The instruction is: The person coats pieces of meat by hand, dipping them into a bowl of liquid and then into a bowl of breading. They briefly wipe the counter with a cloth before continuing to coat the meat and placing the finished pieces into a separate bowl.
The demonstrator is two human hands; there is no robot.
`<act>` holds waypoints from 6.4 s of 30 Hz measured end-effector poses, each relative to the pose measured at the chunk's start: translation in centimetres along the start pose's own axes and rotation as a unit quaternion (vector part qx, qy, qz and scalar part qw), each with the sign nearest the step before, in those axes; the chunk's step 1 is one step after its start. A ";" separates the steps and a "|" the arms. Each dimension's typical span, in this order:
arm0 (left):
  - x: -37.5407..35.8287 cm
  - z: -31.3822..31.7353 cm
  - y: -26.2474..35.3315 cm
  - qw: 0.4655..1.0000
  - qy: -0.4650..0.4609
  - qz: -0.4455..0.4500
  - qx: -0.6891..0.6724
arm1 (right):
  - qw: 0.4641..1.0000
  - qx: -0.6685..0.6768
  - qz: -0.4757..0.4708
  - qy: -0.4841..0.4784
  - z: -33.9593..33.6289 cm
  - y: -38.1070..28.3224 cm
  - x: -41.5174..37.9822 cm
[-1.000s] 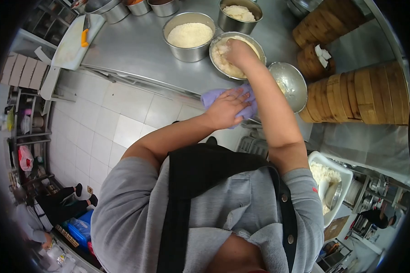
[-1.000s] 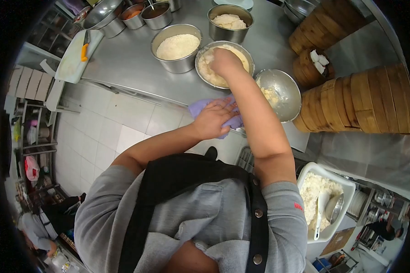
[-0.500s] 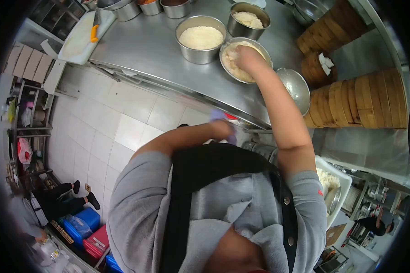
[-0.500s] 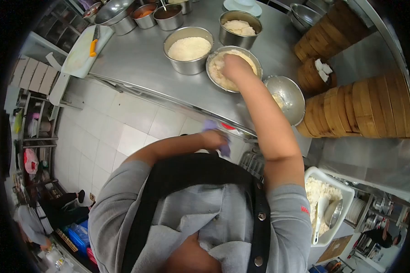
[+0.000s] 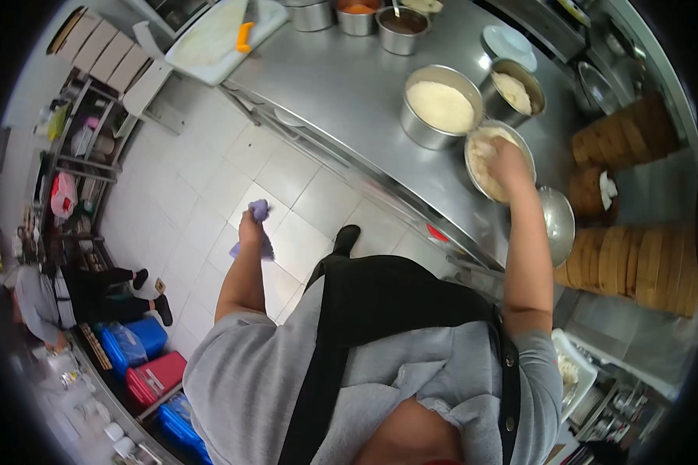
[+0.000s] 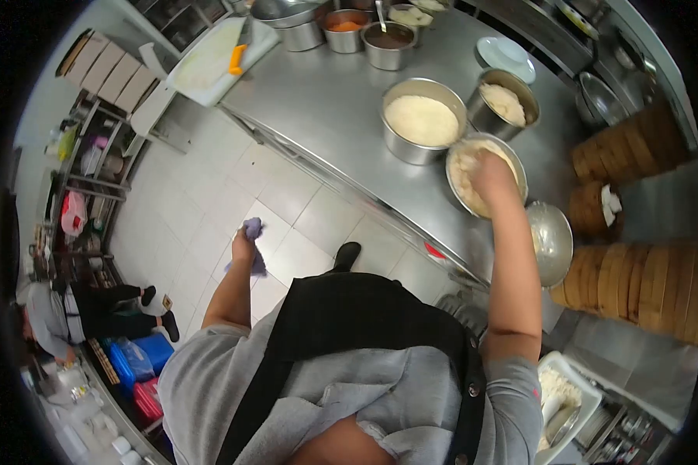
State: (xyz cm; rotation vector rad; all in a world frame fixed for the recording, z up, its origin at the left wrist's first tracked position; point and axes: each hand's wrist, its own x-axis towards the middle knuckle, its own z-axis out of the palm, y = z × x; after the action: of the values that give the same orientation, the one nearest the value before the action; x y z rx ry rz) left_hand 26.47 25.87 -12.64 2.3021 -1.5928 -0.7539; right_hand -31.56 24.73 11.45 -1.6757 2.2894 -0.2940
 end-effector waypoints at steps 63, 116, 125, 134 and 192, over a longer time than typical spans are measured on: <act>10.7 -2.6 44.4 0.819 -0.005 0.570 0.063 | 0.948 0.258 0.060 0.175 -2.2 -1.4 -3.3; 9.2 -7.3 34.6 0.839 0.288 0.461 0.001 | 0.905 0.372 0.040 0.203 -3.6 3.6 -4.6; 6.4 -2.7 34.1 0.835 0.166 0.523 0.040 | 0.984 -0.054 0.089 0.142 -1.0 1.7 -3.1; 7.3 -1.9 33.9 0.848 0.161 0.505 0.033 | 0.982 0.052 0.083 0.163 -4.7 3.4 -2.9; 8.5 -1.3 32.9 0.833 0.210 0.504 -0.090 | 0.971 -0.166 0.140 -0.103 -3.2 -0.4 1.8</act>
State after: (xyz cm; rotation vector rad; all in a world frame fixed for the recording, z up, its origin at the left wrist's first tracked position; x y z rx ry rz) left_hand 3.25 5.50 1.65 1.0663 -2.0160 -0.0945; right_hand -32.84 22.87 14.35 -1.4102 2.4692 0.3243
